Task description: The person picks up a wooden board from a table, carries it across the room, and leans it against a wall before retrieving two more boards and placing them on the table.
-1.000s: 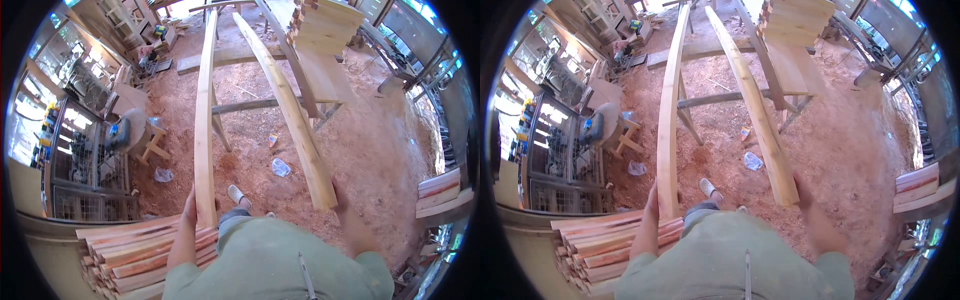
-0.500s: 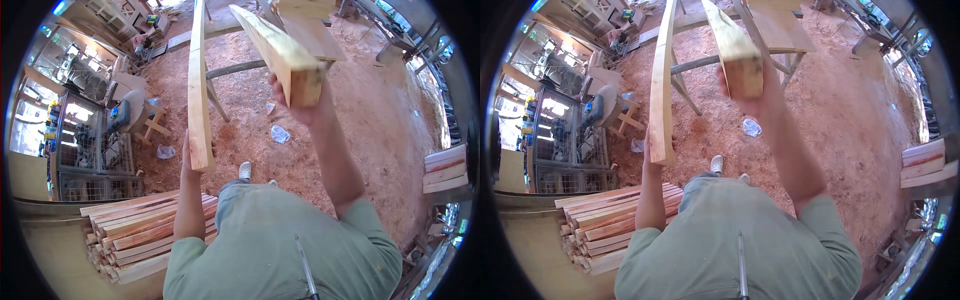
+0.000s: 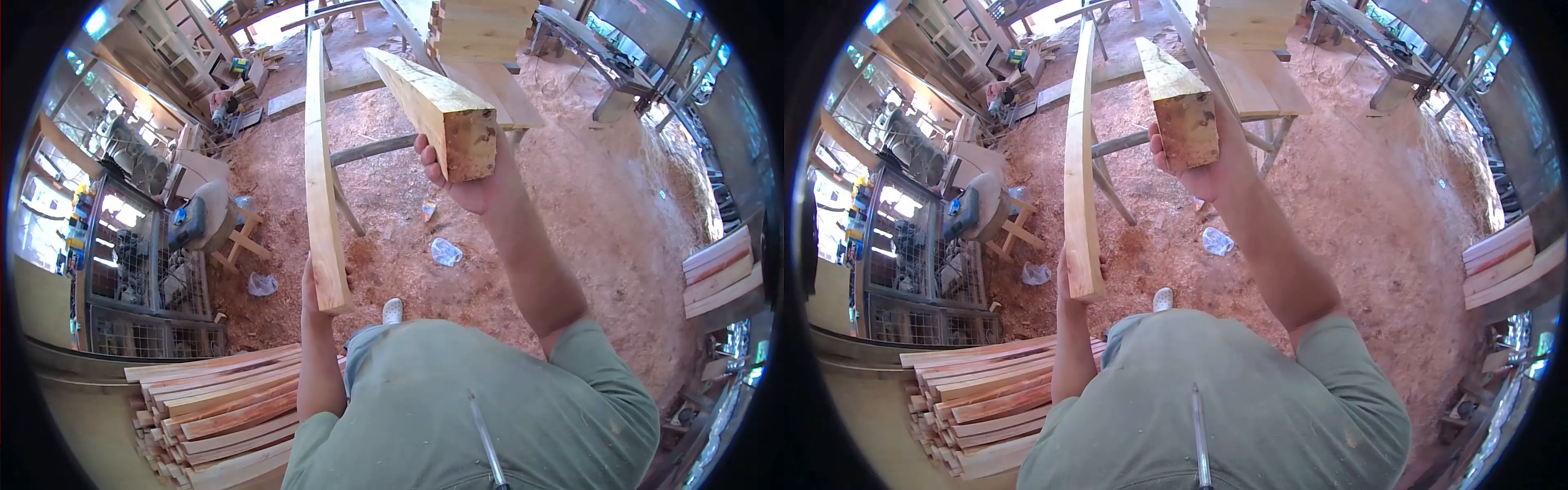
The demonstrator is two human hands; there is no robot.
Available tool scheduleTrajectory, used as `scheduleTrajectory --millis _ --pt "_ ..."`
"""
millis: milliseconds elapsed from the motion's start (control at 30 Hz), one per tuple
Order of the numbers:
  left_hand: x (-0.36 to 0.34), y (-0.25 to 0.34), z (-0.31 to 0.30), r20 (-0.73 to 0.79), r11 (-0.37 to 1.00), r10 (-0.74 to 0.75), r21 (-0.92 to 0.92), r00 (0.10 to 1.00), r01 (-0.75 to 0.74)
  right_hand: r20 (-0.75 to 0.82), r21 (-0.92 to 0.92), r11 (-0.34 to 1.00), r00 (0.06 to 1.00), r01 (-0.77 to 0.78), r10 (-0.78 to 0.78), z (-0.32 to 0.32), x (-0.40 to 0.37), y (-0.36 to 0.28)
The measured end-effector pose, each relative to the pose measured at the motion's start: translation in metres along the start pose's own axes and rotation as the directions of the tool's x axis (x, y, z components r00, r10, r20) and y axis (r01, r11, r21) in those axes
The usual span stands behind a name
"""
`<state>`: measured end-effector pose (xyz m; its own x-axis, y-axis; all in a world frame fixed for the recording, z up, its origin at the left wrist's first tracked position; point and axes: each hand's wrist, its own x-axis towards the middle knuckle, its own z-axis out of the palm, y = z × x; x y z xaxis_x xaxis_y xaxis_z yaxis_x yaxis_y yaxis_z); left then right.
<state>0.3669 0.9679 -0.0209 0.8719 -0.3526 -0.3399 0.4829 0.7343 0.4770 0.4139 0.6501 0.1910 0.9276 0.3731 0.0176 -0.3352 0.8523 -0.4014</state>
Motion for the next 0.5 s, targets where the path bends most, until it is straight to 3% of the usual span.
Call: scheduleTrajectory --millis 133,200,300,400,500 --pt "-0.008 -0.001 0.007 0.007 1.000 0.012 0.024 1.000 -0.013 0.024 -0.023 0.999 0.999 0.041 -0.041 0.000 -0.002 0.003" --pt "-0.009 -0.001 0.009 -0.051 1.000 0.008 0.006 0.999 -0.008 -0.019 0.083 0.997 1.000 -0.010 0.012 0.000 0.002 0.004" --pt "-0.004 -0.001 -0.002 -0.027 0.997 0.014 0.071 1.000 -0.012 -0.067 0.096 0.995 0.997 -0.017 0.024 0.006 0.007 0.014" --pt "-0.004 -0.001 -0.004 -0.063 0.994 0.035 0.107 0.997 -0.028 -0.111 -0.010 0.997 0.990 0.082 -0.083 0.038 0.003 0.029" --pt "0.000 0.003 -0.023 0.013 0.998 -0.045 0.053 0.999 0.044 -0.090 0.094 0.989 0.991 0.110 -0.102 0.039 0.004 0.033"
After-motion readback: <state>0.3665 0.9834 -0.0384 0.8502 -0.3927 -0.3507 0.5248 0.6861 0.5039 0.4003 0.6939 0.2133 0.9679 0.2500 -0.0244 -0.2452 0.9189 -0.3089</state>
